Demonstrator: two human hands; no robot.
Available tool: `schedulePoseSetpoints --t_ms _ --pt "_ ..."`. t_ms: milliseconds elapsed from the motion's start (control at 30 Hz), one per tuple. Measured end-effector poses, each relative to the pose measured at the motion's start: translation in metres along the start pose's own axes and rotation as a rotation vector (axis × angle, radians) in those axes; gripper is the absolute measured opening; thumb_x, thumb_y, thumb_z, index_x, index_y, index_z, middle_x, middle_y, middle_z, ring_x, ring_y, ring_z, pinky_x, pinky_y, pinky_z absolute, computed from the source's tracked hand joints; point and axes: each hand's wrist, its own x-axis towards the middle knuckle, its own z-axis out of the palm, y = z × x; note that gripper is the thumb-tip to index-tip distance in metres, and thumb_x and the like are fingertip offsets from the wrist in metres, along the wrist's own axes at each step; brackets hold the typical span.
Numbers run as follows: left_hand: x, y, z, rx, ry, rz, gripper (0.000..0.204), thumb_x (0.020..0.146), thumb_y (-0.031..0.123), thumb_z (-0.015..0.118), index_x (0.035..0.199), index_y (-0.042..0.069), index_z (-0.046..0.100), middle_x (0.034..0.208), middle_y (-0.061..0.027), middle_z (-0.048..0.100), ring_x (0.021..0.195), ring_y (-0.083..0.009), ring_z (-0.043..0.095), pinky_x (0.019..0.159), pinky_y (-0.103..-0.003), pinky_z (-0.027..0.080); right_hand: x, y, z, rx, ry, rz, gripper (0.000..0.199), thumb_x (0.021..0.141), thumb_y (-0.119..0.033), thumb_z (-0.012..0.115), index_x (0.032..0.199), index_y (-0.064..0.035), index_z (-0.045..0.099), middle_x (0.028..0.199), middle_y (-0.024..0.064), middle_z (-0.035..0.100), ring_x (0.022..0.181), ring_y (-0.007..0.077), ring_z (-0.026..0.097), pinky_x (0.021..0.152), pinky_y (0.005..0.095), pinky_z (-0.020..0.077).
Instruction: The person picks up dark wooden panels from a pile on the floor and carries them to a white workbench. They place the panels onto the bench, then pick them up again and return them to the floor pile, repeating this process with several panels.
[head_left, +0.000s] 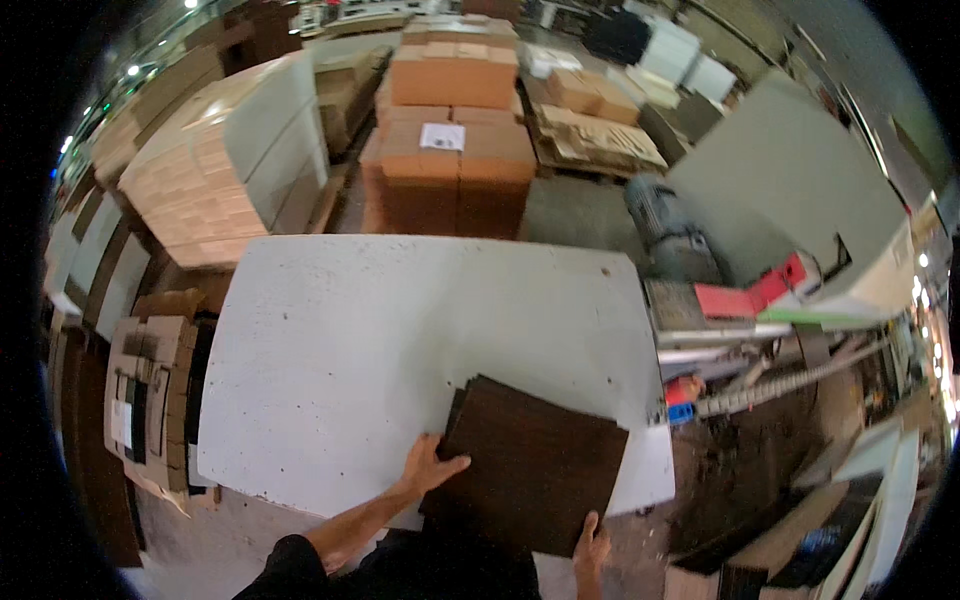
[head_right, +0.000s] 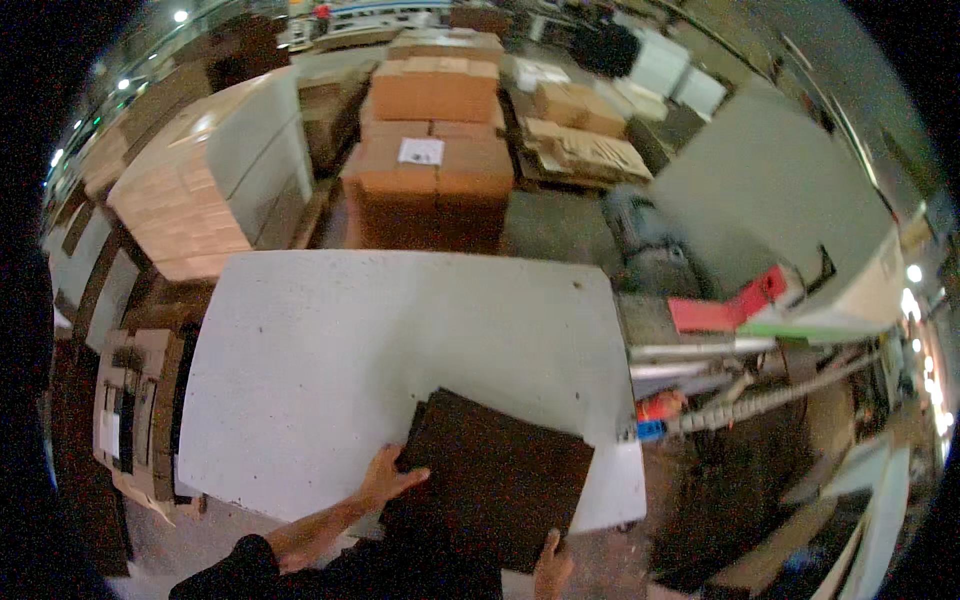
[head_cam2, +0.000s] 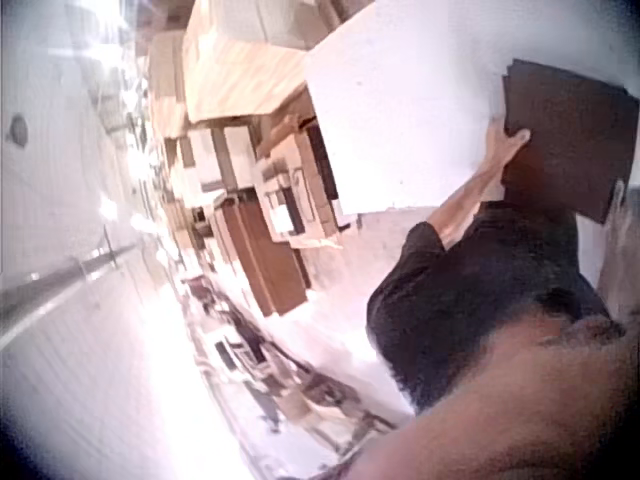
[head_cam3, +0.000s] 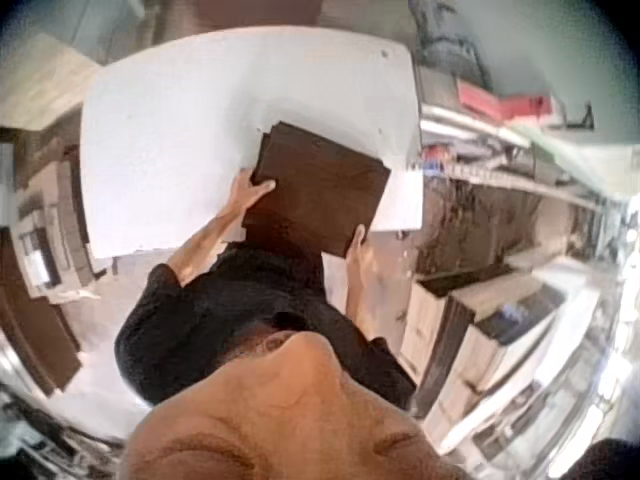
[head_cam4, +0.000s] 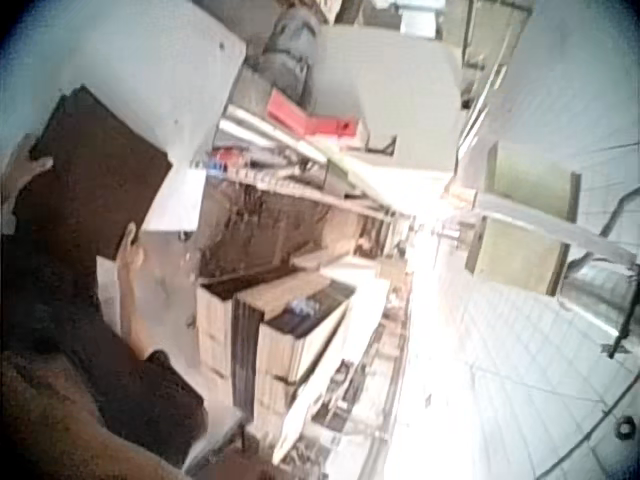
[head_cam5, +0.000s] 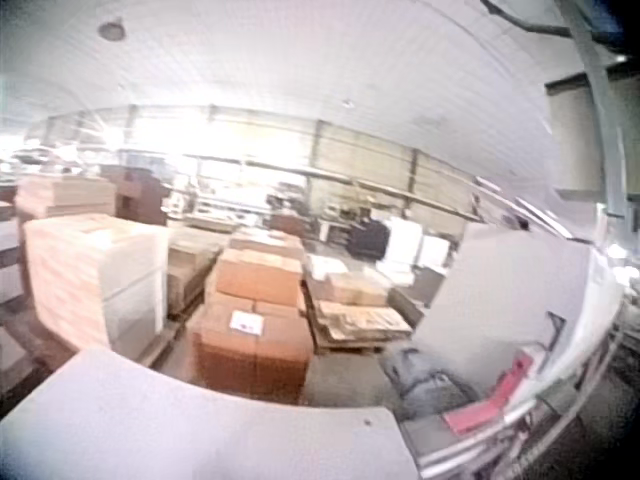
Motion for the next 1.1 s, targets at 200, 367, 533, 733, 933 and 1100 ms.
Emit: schedulePoseSetpoints --t_ms 200,367,533,733,933,1100 --pt "0.011 0.021 0.008 -0.164 0.039 -0.025 0.083 0.073 0.051 0.085 0.128 -0.004 0.055 0.127 -0.0216 0.056 0.120 -0.0344 0.053 0.099 -0.047 0.046 0.007 0.050 0.013 0.179 0.011 -0.218 0.086 0.092 -0.075 0.043 0.090 0.0087 0.062 0.072 0.0173 0.059 0.069 0.0270 0.055 0.064 0.0458 0.0442" --pt "-0.004 0.086 -0.003 -0.589 -0.178 -0.087 0.076 0.069 0.036 0.092 0.126 -0.001 0.058 0.120 -0.0176 0.065 0.110 -0.0292 0.063 0.096 -0.042 0.052 0.013 0.073 0.028 0.243 0.179 -0.167 0.076 0.097 -0.064 0.047 0.080 0.0099 0.054 0.064 0.0130 0.051 0.063 0.0215 0.049 0.058 0.0449 0.0401" --pt "-0.035 0.134 -0.039 -0.556 0.006 0.248 0.064 0.069 0.017 0.092 0.120 -0.002 0.060 0.111 -0.0147 0.070 0.103 -0.0216 0.067 0.093 -0.039 0.055 0.037 0.055 0.009 0.713 0.033 -0.465 0.066 0.101 -0.058 0.048 0.113 0.0056 0.060 0.083 0.0103 0.053 0.081 0.0243 0.052 0.079 0.0420 0.0445" --pt "-0.018 0.122 -0.085 -0.283 0.125 0.454 0.080 0.062 0.017 0.096 0.129 0.002 0.054 0.124 -0.0115 0.064 0.115 -0.0223 0.061 0.098 -0.041 0.052 0.095 -0.064 -0.043 0.873 -0.361 -0.719 0.083 0.088 -0.038 0.078 0.148 0.0000 0.034 0.144 0.0142 0.046 0.129 0.0262 0.046 0.108 0.0390 0.0378" --pt "-0.016 0.051 -0.076 -0.287 0.260 0.674 0.079 0.070 0.024 0.090 0.137 0.008 0.051 0.134 -0.0082 0.058 0.123 -0.0255 0.056 0.104 -0.041 0.047 0.094 -0.128 -0.014 0.538 -0.436 -1.261 0.075 0.087 -0.041 0.076 0.143 -0.0043 0.043 0.137 0.0118 0.048 0.130 0.0236 0.046 0.115 0.0427 0.0337" --pt "-0.034 0.012 -0.070 -0.371 0.347 0.667 0.088 0.078 0.067 0.068 0.140 0.008 0.052 0.143 -0.0111 0.050 0.127 -0.0294 0.051 0.106 -0.049 0.043 0.103 -0.115 0.020 0.582 -0.489 -1.403 0.060 0.090 -0.026 0.072 0.139 -0.0034 0.044 0.141 0.0148 0.046 0.133 0.0276 0.046 0.113 0.0432 0.0377"
